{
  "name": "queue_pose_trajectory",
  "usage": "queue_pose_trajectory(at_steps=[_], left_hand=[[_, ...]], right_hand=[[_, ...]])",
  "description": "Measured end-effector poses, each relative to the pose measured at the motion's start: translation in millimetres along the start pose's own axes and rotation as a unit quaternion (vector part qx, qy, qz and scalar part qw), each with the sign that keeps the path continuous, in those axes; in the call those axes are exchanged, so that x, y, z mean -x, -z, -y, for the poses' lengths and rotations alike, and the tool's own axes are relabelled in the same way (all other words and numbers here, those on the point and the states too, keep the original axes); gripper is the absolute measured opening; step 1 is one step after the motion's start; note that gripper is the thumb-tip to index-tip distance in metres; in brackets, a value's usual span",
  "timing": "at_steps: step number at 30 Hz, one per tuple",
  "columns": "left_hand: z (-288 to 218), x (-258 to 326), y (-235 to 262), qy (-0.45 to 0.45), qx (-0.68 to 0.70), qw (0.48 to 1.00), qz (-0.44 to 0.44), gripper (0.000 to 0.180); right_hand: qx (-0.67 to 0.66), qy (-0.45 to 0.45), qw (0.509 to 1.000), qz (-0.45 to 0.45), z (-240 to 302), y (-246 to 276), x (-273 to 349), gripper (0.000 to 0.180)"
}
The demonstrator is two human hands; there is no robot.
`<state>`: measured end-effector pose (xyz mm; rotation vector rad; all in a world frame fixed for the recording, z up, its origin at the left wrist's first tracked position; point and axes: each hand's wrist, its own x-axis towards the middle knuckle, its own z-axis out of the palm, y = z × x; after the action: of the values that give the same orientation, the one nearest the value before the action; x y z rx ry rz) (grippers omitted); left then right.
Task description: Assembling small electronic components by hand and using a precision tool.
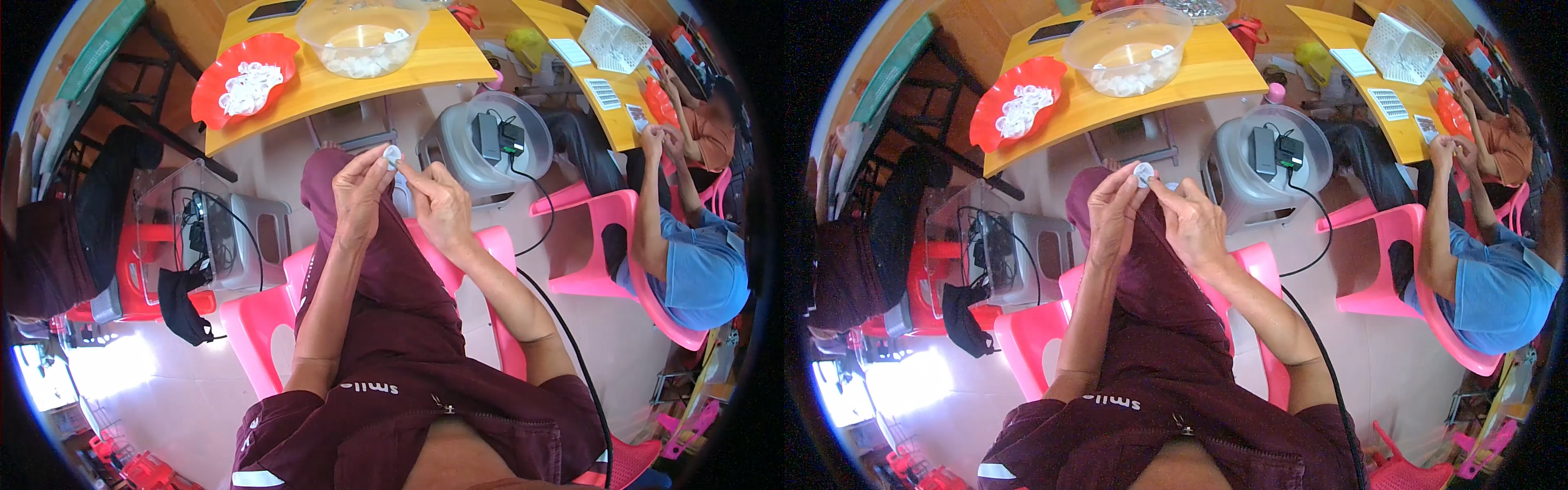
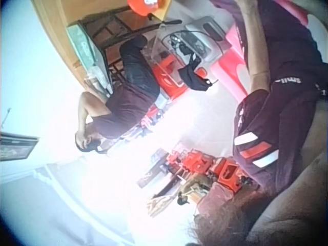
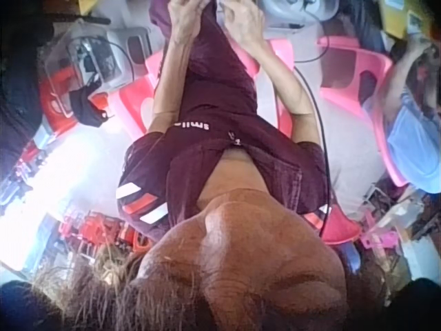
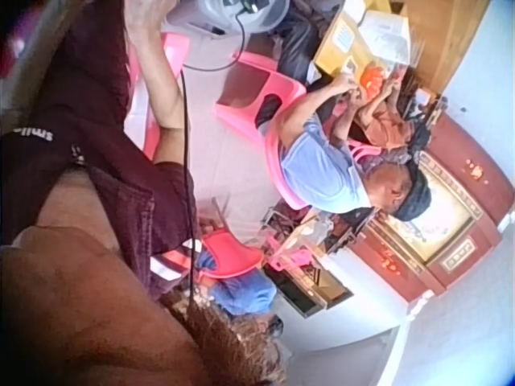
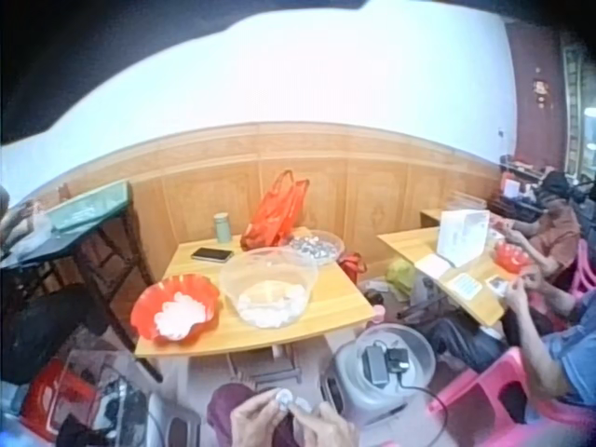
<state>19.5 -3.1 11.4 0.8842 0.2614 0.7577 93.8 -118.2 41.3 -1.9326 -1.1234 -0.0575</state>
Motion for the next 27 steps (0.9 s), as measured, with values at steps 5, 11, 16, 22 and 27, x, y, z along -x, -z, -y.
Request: queue_pose_trajectory(at_steps=[5,11,16,22,27], left_hand=[[-6.1,-2.6,0.4,0.050,0.067,0.996,0.015,0.031],[-4.1,-1.3,-2.8,0.077,0.072,0.994,0.035,0.032],[-4.0,0.5,-6.3,0.075,0.070,0.994,0.039,0.032],[1.3,3.9,-10.2,0.043,0.031,0.999,-0.002,0.031],[7.6,5.9,-10.0,0.009,-0.002,0.999,-0.044,0.031]], right_hand=[[-0.047,0.005,0.999,-0.011,3.8,3.6,-1.2,0.034],[-0.042,-0.001,0.999,-0.027,4.4,2.7,-1.6,0.032],[-0.022,0.002,0.999,-0.024,3.4,2.9,-1.5,0.034],[-0.004,0.003,1.000,-0.020,2.3,1.3,0.2,0.037],[0.006,0.004,1.000,-0.020,3.8,-1.2,1.5,0.033]])
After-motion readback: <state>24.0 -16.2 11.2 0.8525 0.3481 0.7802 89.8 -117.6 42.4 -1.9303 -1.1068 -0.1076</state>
